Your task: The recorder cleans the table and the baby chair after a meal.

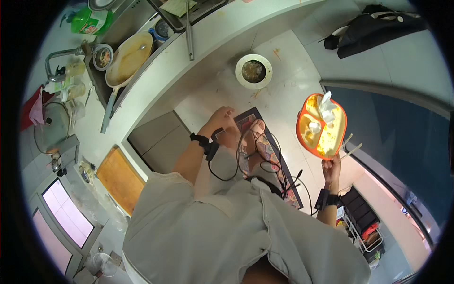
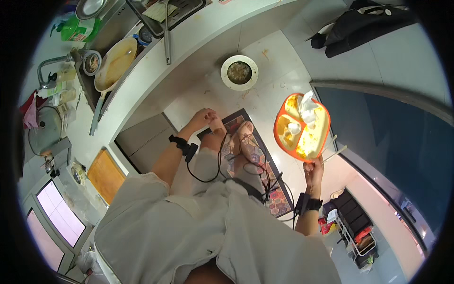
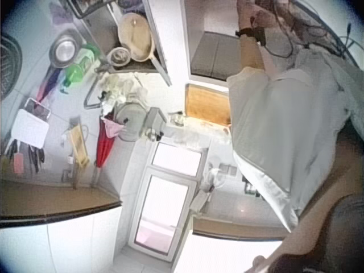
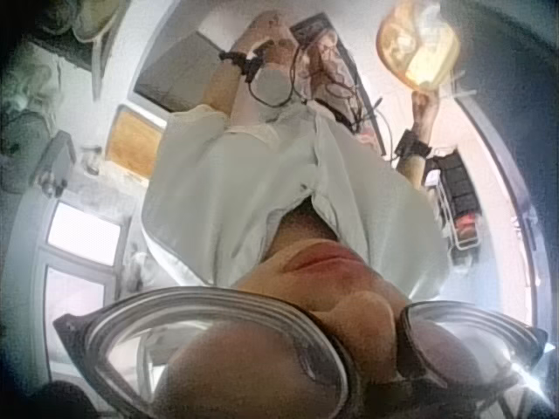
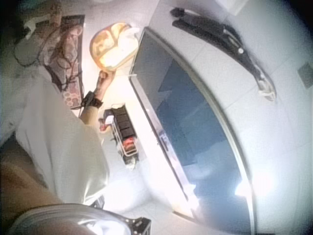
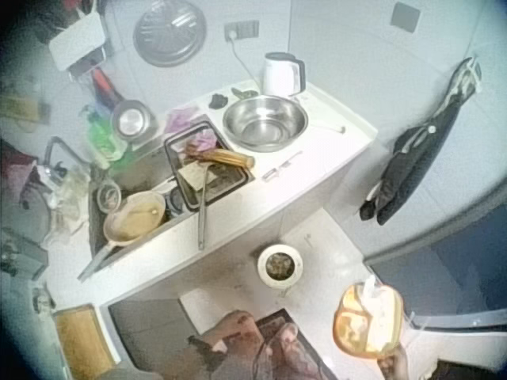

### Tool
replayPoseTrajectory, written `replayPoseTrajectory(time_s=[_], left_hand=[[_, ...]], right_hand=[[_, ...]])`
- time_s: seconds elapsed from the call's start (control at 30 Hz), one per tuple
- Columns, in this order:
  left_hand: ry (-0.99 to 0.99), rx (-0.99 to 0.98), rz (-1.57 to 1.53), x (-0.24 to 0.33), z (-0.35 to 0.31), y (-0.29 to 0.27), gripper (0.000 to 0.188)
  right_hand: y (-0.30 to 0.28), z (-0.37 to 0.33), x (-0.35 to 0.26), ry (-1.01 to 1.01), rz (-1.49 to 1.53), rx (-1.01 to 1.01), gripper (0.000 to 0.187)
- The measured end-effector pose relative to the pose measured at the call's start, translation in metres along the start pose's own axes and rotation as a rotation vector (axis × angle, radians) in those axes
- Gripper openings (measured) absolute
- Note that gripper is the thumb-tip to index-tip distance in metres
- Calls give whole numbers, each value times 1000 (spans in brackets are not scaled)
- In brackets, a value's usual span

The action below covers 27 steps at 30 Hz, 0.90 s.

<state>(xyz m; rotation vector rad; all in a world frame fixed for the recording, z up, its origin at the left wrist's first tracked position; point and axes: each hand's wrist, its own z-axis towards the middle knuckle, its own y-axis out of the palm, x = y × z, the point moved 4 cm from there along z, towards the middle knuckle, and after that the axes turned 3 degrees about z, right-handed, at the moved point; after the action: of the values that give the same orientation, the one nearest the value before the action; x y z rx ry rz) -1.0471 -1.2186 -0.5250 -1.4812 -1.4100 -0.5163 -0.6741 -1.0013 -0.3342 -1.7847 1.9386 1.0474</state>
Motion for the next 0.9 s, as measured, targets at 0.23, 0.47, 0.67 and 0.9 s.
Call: replayPoseTrajectory(time_s=[0.23,0.47,0.67,0.9], left_hand=[[-79,55,207,-65,114,61,37],[-228,303,19,-146,227,77,56],[-306,503,-52,-148,284,57,64],[-516,485,101,-142,287,82,69]], right_hand=[[-28,28,35,27,48,-16,31],[-42,69,67,60,49,18,27],[-69,85,92,31,69,103,31],[-63,98,97,87,-12,73,37]])
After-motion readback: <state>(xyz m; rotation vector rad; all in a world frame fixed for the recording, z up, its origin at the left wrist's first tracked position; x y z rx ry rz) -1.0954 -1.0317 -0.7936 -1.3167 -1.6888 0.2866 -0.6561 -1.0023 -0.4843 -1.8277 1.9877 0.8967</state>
